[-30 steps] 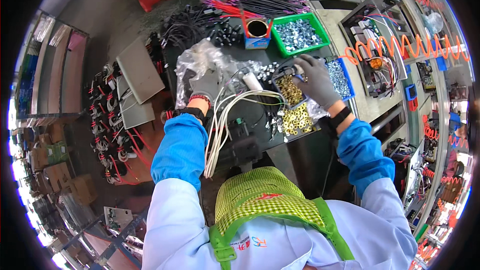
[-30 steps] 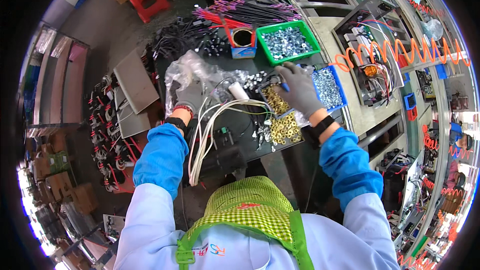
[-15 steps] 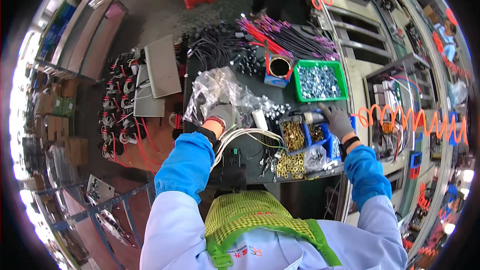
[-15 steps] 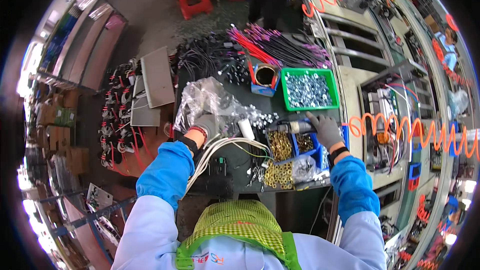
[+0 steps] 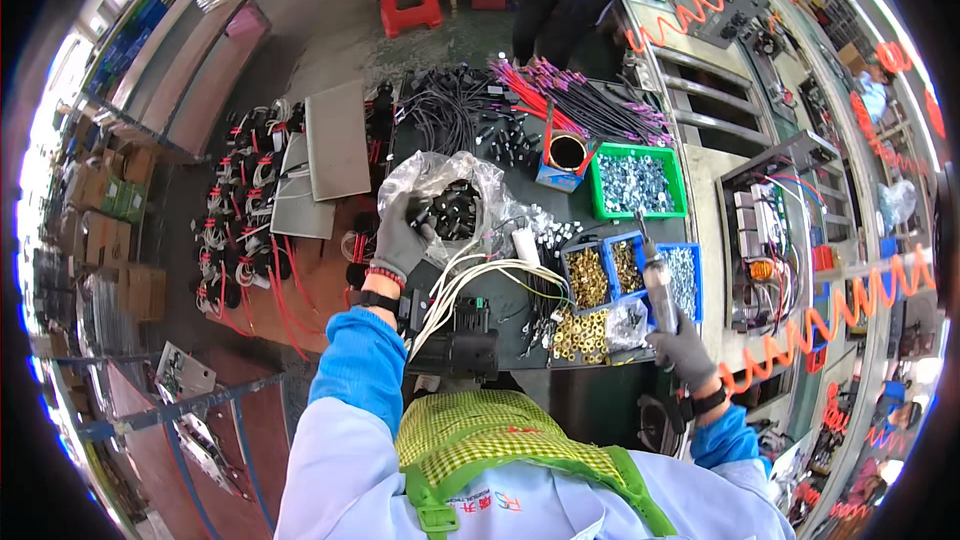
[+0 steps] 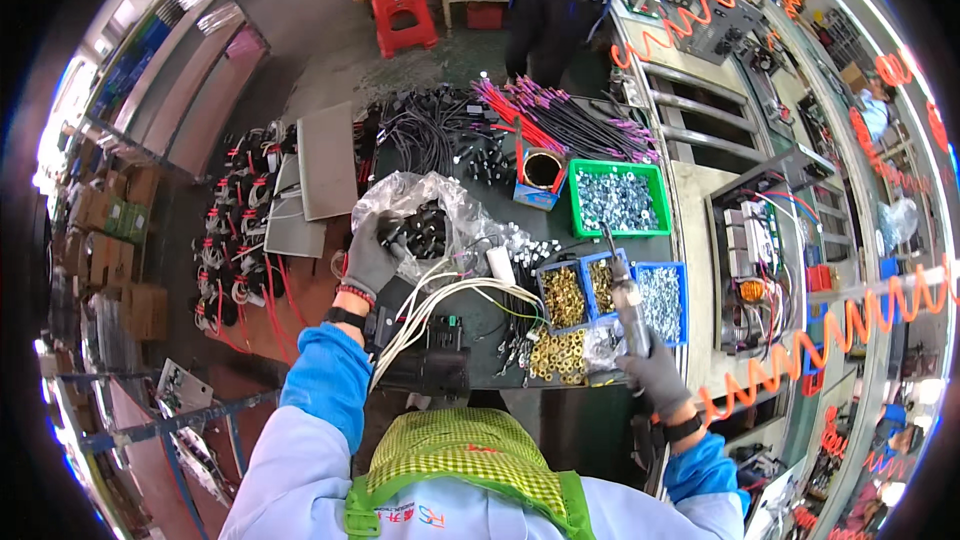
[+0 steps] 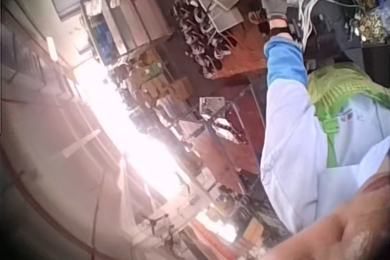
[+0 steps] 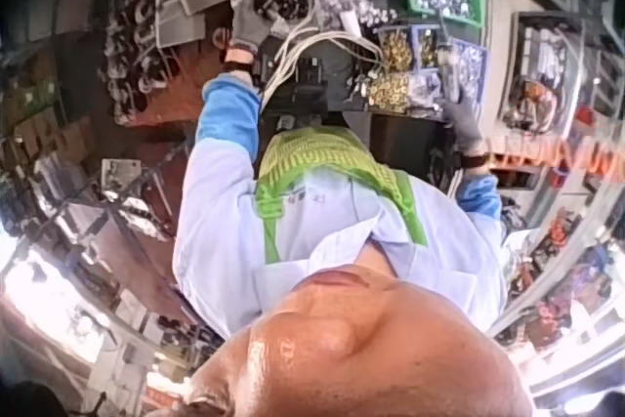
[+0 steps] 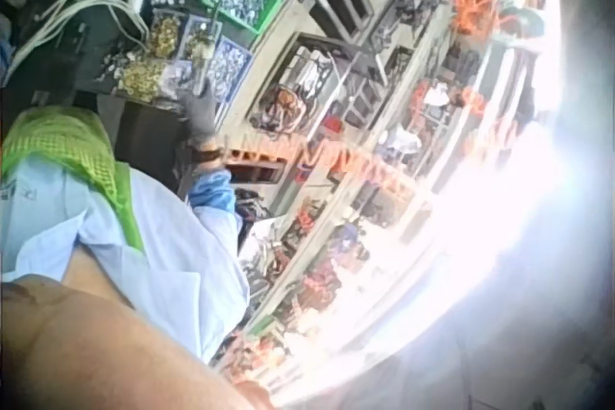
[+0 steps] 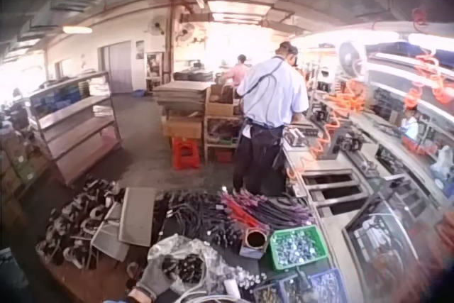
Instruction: Assembling and securing components into an industrial metal chassis using an air screwdriver and manual handling.
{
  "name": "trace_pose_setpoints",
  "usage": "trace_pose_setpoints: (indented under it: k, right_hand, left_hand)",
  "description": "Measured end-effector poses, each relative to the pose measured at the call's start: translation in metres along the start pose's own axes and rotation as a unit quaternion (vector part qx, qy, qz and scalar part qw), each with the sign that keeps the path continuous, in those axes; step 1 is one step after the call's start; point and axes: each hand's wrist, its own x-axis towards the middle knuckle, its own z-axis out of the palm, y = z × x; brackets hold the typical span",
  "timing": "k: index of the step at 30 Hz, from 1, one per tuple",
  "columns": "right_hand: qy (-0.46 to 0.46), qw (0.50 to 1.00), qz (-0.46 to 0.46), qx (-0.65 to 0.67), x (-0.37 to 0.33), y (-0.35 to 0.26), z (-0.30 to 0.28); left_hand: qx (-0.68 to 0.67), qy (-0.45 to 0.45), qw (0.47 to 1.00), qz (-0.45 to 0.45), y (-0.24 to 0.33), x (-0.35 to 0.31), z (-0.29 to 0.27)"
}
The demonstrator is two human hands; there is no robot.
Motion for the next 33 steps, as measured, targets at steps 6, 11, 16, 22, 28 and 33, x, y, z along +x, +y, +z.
trace_pose_setpoints:
  k: [6, 11, 16, 22, 28, 33]
  right_hand:
    - [-0.076, 0.995, -0.002, 0.063, -0.105, 0.033, 0.106]
    - [-0.064, 0.993, -0.1, -0.029, -0.161, 0.059, 0.204]
    - [-0.037, 0.992, -0.108, -0.044, -0.211, 0.071, 0.276]
    - [0.009, 0.994, -0.092, -0.052, -0.242, 0.113, 0.304]
    - [0.066, 0.995, -0.078, -0.006, -0.276, 0.167, 0.313]
    - [0.045, 0.999, 0.019, -0.004, -0.272, 0.217, 0.313]
  left_hand:
    - [-0.174, -0.007, 0.984, -0.03, 0.022, -0.059, 0.024]
    - [-0.073, -0.137, 0.981, -0.119, 0.04, -0.101, 0.0]
    - [0.05, -0.22, 0.951, -0.211, 0.037, -0.175, 0.001]
    - [0.205, -0.247, 0.93, -0.177, 0.009, -0.239, 0.009]
    - [0.377, -0.269, 0.856, -0.232, -0.029, -0.269, 0.012]
    - [0.322, -0.211, 0.851, -0.357, -0.107, -0.263, -0.019]
